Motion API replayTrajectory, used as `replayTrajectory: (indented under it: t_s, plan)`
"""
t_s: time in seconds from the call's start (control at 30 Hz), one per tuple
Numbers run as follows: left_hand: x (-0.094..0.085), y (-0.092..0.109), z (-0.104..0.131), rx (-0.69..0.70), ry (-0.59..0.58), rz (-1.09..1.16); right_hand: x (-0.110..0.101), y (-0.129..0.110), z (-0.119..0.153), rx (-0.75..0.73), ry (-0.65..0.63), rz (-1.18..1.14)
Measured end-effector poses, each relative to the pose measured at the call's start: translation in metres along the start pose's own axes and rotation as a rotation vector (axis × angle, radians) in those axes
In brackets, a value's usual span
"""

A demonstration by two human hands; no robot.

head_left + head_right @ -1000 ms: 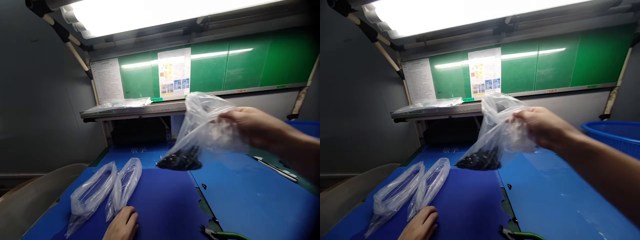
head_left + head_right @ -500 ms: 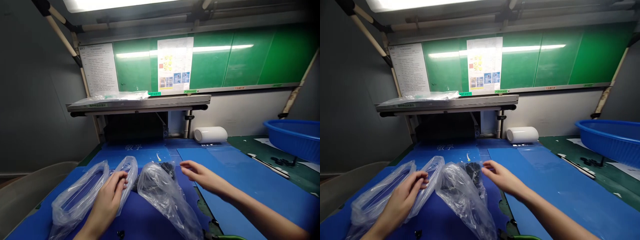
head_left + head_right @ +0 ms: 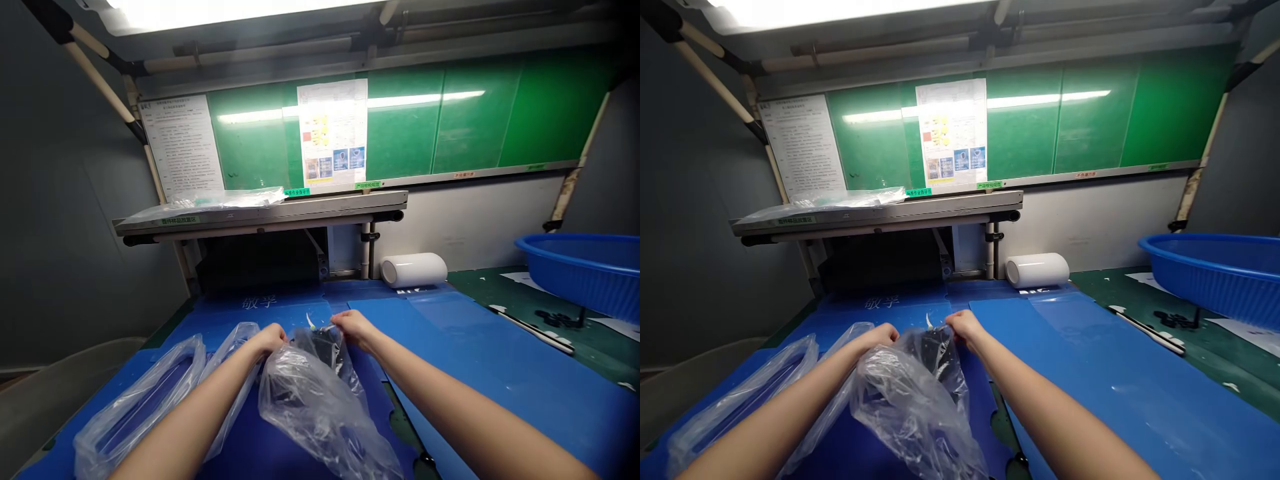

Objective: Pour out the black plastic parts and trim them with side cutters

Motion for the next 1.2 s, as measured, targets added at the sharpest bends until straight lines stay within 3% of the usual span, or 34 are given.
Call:
replayTrajectory:
  t_s: [0.13, 0.37, 0.63, 0.97, 1.07, 1.2]
  plan:
    - [-0.015, 0.009, -0.007, -0.045, -0.062, -0.065, -0.019, -0.022, 0.011, -0.129, 0.022, 0.008]
    - [-0.038, 0.039, 0.016, 0.153, 0.034, -0.122, -0.024, -0.058, 0.055, -0.460, 0.056, 0.131]
    - [-0.039, 0.030, 0.049, 0.349, 0.141, -0.035, -0.007, -0.055, 0.100, -0.791, 0.096, 0.265]
    - [-0.042, 0.052, 0.082, 0.594, 0.296, 0.127, 0.009, -0.049, 0.142, -1.087, 0.106, 0.301]
    - [-0.037, 0.050, 0.082, 0.650, 0.313, 0.197, 0.014, -0.034, 0.143, -1.066, 0.111, 0.273]
    - [-0.025, 0.043, 0.074, 0.666, 0.268, 0.289, 0.023, -0.006, 0.115, -0.773, -0.001, 0.174]
Point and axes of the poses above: each hand's wrist, its own z-axis away from the middle knuckle, its own x-axis out of the palm, y = z × x, the point moved 3 cm from there along -z, towards the middle knuckle, and after that the axes turned 14 degrees about -y, right-handed, at the moved point
